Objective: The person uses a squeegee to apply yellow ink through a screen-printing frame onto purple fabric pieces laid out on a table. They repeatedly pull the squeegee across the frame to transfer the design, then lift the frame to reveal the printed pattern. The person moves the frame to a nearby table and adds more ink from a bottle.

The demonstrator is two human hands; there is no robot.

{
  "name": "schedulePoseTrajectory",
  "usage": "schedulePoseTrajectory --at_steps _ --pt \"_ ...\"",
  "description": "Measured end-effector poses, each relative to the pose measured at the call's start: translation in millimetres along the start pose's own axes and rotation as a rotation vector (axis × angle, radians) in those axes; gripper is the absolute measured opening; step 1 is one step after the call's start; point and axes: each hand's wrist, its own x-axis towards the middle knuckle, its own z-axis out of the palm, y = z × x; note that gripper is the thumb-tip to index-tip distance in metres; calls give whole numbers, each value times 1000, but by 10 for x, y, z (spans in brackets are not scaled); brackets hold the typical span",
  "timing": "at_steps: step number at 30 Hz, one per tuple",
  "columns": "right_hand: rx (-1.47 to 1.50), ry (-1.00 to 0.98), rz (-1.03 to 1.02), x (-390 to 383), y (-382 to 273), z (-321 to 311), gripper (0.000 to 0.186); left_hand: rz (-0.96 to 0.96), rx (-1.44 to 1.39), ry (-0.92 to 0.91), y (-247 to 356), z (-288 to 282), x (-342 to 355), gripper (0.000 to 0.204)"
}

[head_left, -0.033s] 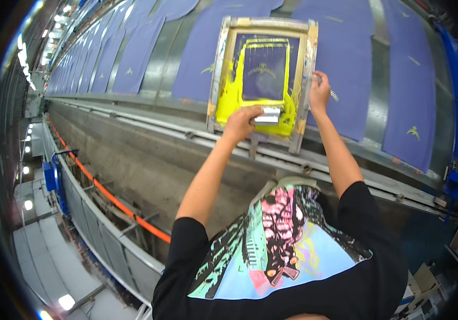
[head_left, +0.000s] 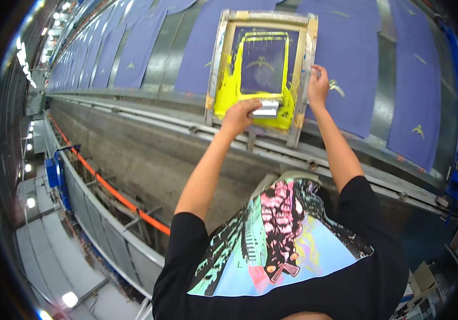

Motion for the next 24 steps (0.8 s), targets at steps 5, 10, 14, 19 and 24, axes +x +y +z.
schedulePoseTrajectory --at_steps 5,10,14,19,24 --pt "25 -53 69 -325 -393 358 17 -124 -34 -63 -183 -563 -102 51" --pt "66 -79 109 -550 -674 598 18 -178 -5 -109 -300 -971 -180 54" --pt "65 -63 106 -490 -740 547 17 -119 60 -42 -291 -1040 -118 55" --pt "-45 -6 83 -321 -514 393 16 -94 98 85 -215 -1000 -216 54" --pt "-64 84 26 -40 -180 69 17 140 253 -92 38 -649 -471 61"
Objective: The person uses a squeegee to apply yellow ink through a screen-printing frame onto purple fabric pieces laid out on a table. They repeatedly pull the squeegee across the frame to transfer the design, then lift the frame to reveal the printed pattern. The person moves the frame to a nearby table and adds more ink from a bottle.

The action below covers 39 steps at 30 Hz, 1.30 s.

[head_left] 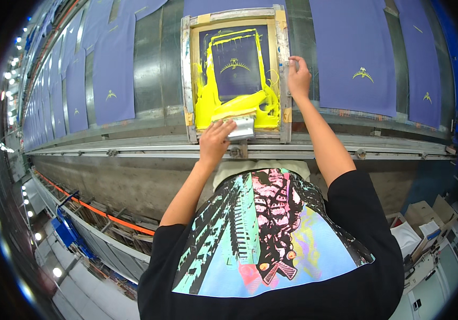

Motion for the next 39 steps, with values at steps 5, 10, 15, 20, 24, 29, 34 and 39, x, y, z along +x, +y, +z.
schedulePoseTrajectory --at_steps 5,10,15,20,24,29,34,39 --pt "-49 9 44 -97 24 -212 19 95 119 -10 23 259 13 67" --pt "-95 14 77 -192 72 -321 20 -81 29 -112 -244 39 1401 48" --pt "-73 -17 80 -232 -67 -303 19 -82 53 -76 -564 -382 2455 41" --pt "-43 -36 106 -303 -152 -298 18 -84 90 86 -390 -94 2036 44" --pt "-30 -7 94 -328 -85 -301 17 142 38 251 -244 184 1139 38" --pt "-41 11 78 -307 -6 -303 17 -60 8 31 -233 76 1186 45" --pt "-29 -58 96 -374 -71 -267 18 -113 55 17 -795 -211 2427 39" --pt "5 -36 91 -279 -87 -287 18 -63 141 80 -490 -167 2498 37"
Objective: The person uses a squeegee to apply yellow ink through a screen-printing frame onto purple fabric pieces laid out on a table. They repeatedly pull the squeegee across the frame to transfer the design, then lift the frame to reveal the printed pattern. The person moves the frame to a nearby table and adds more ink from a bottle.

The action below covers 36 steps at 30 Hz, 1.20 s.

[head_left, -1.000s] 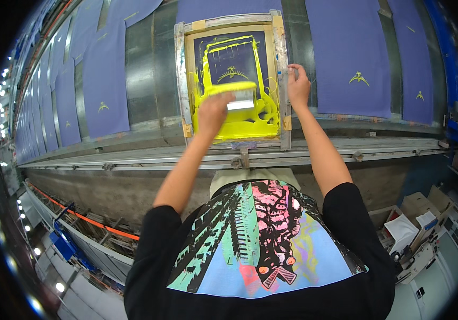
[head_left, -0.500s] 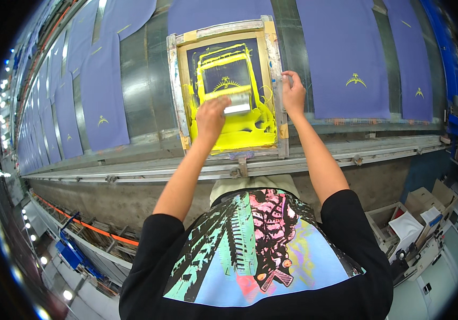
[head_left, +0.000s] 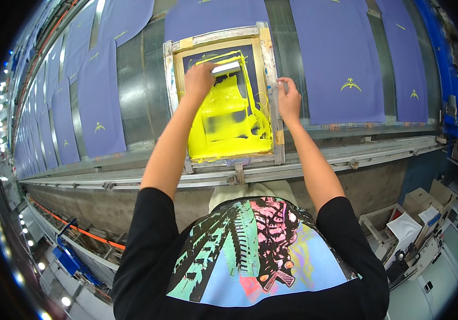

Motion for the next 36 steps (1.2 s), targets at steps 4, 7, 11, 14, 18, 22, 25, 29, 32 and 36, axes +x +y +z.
schedulePoseTrajectory --at_steps 4,7,11,14,18,22,25,29,32,36 --pt "11 59 -68 -23 121 32 17 37 -70 4 153 179 -908 37" --pt "-41 21 13 -29 69 -12 17 222 -169 152 214 254 -1538 35" --pt "-19 53 -50 -26 170 -22 17 176 -167 62 276 141 -1514 37" --pt "-33 61 -53 -81 149 4 16 -76 -137 -134 27 62 -770 40" --pt "-62 2 -45 -160 257 253 17 -133 -76 -149 -531 112 124 38" --pt "-68 -46 48 -212 190 224 17 -103 24 -102 -353 205 -31 40" --pt "-39 15 -51 -240 382 99 18 -45 -29 -51 -108 414 -575 41" --pt "39 -34 -76 -42 770 -63 20 49 -145 29 293 627 -1538 37" --pt "285 -245 186 173 909 -248 13 135 -209 63 607 671 -1976 42" --pt "116 -103 165 142 1529 -799 14 213 -257 -67 1153 1104 -2397 49"
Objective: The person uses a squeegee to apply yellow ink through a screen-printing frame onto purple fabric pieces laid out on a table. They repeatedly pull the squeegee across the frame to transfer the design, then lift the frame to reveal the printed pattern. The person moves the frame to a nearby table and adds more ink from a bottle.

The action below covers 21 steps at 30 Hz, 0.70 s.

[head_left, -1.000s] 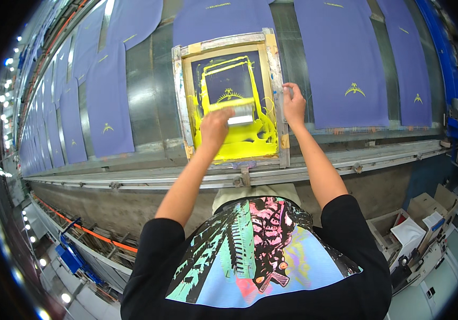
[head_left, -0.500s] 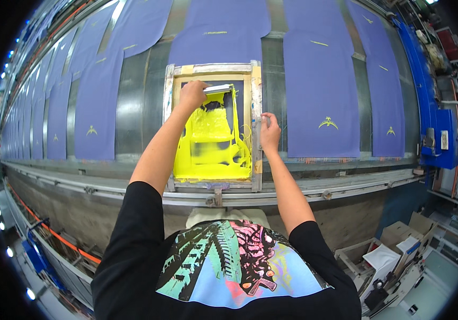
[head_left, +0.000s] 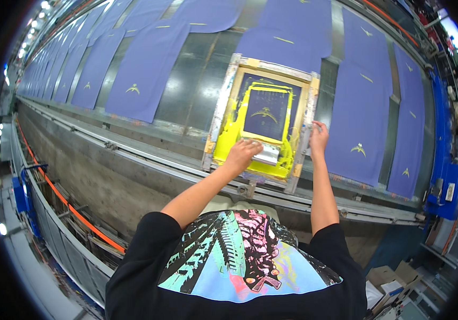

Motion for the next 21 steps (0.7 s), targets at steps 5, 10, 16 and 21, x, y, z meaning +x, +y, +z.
schedulePoseTrajectory --at_steps 5,10,16,21 --pt "-211 159 -96 20 171 -723 16 -36 -105 -116 666 387 2 57" --pt "-146 133 -157 16 194 -1042 18 -108 -186 -70 1046 675 160 56" --pt "-127 113 -264 -83 741 -489 19 -228 -132 -21 619 1023 -212 52" --pt "-43 128 -393 63 803 -158 19 -290 -143 42 322 1151 -202 50"
